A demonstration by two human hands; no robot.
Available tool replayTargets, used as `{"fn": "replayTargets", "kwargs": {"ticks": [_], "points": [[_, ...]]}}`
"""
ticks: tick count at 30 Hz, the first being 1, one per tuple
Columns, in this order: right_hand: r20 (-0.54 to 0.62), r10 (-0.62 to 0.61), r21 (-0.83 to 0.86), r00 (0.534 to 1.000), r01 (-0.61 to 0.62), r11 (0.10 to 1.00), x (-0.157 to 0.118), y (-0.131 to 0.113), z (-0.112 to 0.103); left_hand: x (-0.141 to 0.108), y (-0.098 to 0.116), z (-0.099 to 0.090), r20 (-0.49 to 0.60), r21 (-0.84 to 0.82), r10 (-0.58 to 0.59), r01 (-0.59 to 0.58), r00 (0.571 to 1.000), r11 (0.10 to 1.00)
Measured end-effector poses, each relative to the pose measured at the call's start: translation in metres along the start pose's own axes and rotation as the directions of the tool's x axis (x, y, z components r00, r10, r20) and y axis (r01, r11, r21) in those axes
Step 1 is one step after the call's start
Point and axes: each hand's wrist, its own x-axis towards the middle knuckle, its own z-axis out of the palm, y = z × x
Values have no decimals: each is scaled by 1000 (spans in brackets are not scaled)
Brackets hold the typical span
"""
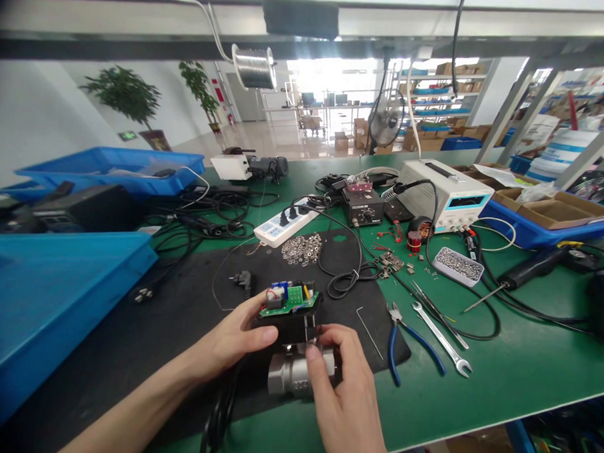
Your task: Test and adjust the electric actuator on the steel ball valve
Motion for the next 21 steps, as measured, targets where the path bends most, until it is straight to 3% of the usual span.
{"fn": "replayTargets", "kwargs": {"ticks": [7,10,12,15,17,19,21], "points": [[-18,10,-57,1000,-11,998,1,-6,6,2,-8,-2,-77,22,24,-22,997,1000],[-72,-153,-184,986,138,973,-2,-6,6,4,-8,0,-123,-6,-14,13,992,1000],[-129,-315,-308,940,264,914,-2,-5,-7,6,-8,1,-160,-77,-74,62,984,995],[-207,-468,-524,859,307,795,2,4,-55,9,-9,-1,-194,-162,-179,148,965,976],[-285,-419,-656,862,143,741,5,16,-100,13,-10,-5,-187,-165,-189,159,964,974],[-215,-347,-780,913,54,624,7,32,-144,18,-12,-10,-170,-139,-174,151,970,979],[-130,-287,-854,949,40,518,7,47,-178,23,-13,-14,-146,-102,-182,168,972,980]]}}
